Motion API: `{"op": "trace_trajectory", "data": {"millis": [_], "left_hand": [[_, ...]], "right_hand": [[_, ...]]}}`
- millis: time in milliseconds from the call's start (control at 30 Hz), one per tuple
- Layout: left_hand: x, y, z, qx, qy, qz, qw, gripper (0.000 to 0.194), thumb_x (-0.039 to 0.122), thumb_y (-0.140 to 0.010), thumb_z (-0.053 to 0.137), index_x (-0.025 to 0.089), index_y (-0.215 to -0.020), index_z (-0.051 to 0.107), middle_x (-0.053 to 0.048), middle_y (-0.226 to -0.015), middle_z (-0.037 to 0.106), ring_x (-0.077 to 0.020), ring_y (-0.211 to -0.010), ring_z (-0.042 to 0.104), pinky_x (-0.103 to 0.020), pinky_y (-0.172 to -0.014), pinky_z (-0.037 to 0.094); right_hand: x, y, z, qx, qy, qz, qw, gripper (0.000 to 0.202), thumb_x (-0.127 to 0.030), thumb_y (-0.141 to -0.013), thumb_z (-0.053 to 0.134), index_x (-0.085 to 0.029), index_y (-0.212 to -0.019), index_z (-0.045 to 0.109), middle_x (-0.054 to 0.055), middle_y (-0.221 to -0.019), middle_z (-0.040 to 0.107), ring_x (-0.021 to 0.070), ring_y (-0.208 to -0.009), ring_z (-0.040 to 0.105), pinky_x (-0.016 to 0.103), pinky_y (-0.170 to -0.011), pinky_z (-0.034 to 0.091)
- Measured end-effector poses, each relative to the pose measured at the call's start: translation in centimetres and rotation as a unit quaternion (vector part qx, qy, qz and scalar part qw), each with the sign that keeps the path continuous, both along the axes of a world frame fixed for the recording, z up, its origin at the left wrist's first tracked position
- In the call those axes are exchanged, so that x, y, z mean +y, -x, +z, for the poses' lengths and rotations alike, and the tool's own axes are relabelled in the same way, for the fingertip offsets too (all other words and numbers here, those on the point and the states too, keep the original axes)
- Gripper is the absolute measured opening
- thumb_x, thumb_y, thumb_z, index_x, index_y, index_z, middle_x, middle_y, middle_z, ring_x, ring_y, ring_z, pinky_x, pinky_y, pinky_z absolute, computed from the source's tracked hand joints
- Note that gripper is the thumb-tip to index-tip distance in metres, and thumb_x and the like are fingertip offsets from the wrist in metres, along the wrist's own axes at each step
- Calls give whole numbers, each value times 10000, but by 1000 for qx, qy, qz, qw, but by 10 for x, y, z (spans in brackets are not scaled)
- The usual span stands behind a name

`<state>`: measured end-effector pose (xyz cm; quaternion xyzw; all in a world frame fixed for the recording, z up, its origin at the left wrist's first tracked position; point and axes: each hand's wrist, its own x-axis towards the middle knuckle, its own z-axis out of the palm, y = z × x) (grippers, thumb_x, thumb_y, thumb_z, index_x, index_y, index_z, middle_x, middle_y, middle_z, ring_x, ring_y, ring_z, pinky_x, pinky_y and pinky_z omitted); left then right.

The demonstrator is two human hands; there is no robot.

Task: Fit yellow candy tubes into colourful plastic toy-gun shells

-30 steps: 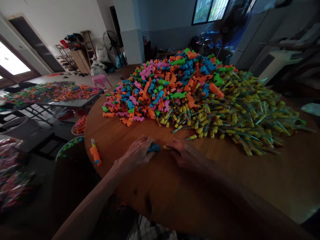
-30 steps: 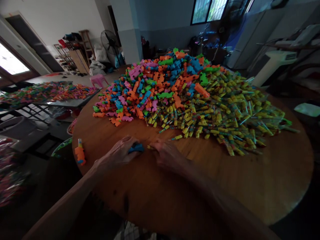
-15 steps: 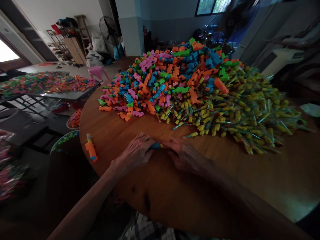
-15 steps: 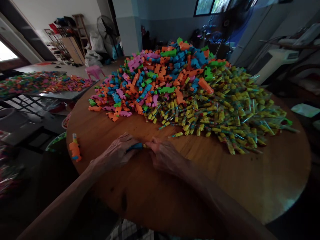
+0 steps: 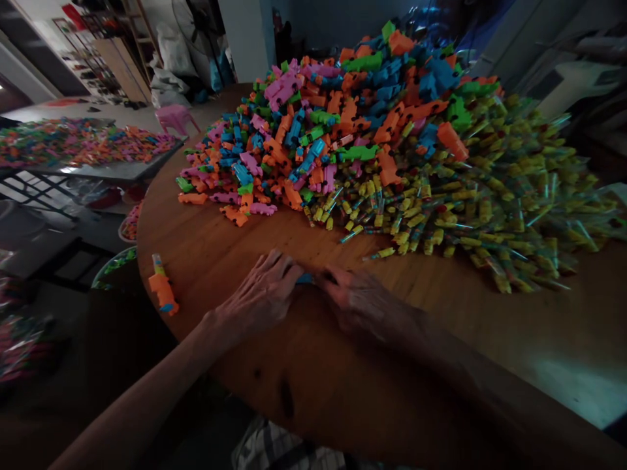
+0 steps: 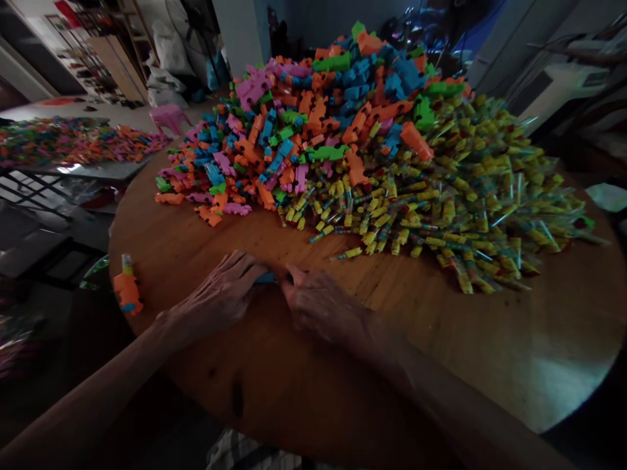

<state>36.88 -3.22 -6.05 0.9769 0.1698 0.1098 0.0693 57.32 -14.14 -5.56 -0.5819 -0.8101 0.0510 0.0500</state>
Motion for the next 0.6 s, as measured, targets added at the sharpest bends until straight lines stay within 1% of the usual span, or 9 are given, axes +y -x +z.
{"op": "trace_trajectory", "data": {"millis": [100, 167, 233, 300, 367, 467, 533, 600], "left_hand": [[1, -1, -1, -4, -14, -6, 1000, 266, 76, -961, 430, 159, -1145, 604, -118, -1184, 600, -268, -1077, 510, -441, -913, 451], [1, -1, -4, -25, -21, -13, 999, 254, 103, -972, 457, 162, -1179, 591, -119, -1242, 594, -272, -1119, 518, -448, -939, 459], [3, -1, -8, -41, -27, -21, 999, 281, 122, -977, 487, 161, -1244, 565, -121, -1320, 574, -288, -1222, 498, -468, -1014, 452], [5, 0, -12, -46, -25, -25, 998, 360, 90, -956, 505, 164, -1308, 532, -111, -1385, 550, -298, -1323, 450, -482, -1103, 415], [7, 2, -17, -57, -19, -32, 998, 418, 54, -932, 509, 167, -1334, 516, -100, -1400, 548, -299, -1351, 437, -481, -1141, 391], [9, 1, -19, -78, -25, -39, 996, 405, 63, -924, 531, 162, -1317, 518, -111, -1362, 574, -302, -1296, 483, -483, -1076, 431], [7, 0, -15, -73, -32, -40, 996, 376, 82, -922, 549, 164, -1289, 530, -121, -1334, 592, -302, -1244, 515, -482, -1015, 454], [2, 0, -10, -59, -30, -36, 997, 333, 97, -934, 546, 180, -1256, 547, -114, -1304, 612, -284, -1191, 545, -467, -987, 461]], "right_hand": [[0, 0, 0, -21, 0, 24, 999, 335, -106, -844, 485, -101, -1127, 664, 128, -1103, 613, 109, -561, 352, 335, -539, 202], [0, 1, -3, -29, -4, 37, 999, 337, -108, -829, 496, -97, -1122, 661, 125, -1101, 608, 111, -560, 343, 339, -531, 187], [0, 1, -8, -36, -18, 37, 999, 329, -115, -824, 501, -105, -1112, 660, 121, -1091, 600, 119, -572, 353, 343, -528, 174], [0, 3, -12, -40, -26, 34, 998, 300, -130, -829, 502, -116, -1084, 659, 116, -1088, 594, 124, -584, 373, 344, -528, 176], [0, 5, -14, -43, -14, 29, 999, 284, -143, -840, 502, -124, -1075, 659, 113, -1090, 595, 128, -596, 408, 338, -526, 196], [1, 7, -15, -50, -13, 23, 998, 287, -168, -869, 508, -123, -1106, 665, 125, -1097, 609, 138, -615, 467, 335, -514, 217], [0, 8, -15, -55, -8, 23, 998, 295, -188, -854, 561, -117, -1117, 675, 147, -1102, 624, 138, -605, 487, 335, -498, 226], [-3, 7, -17, -42, -4, 16, 999, 319, -209, -850, 601, -121, -1146, 682, 165, -1121, 640, 138, -600, 515, 323, -500, 283]]}}
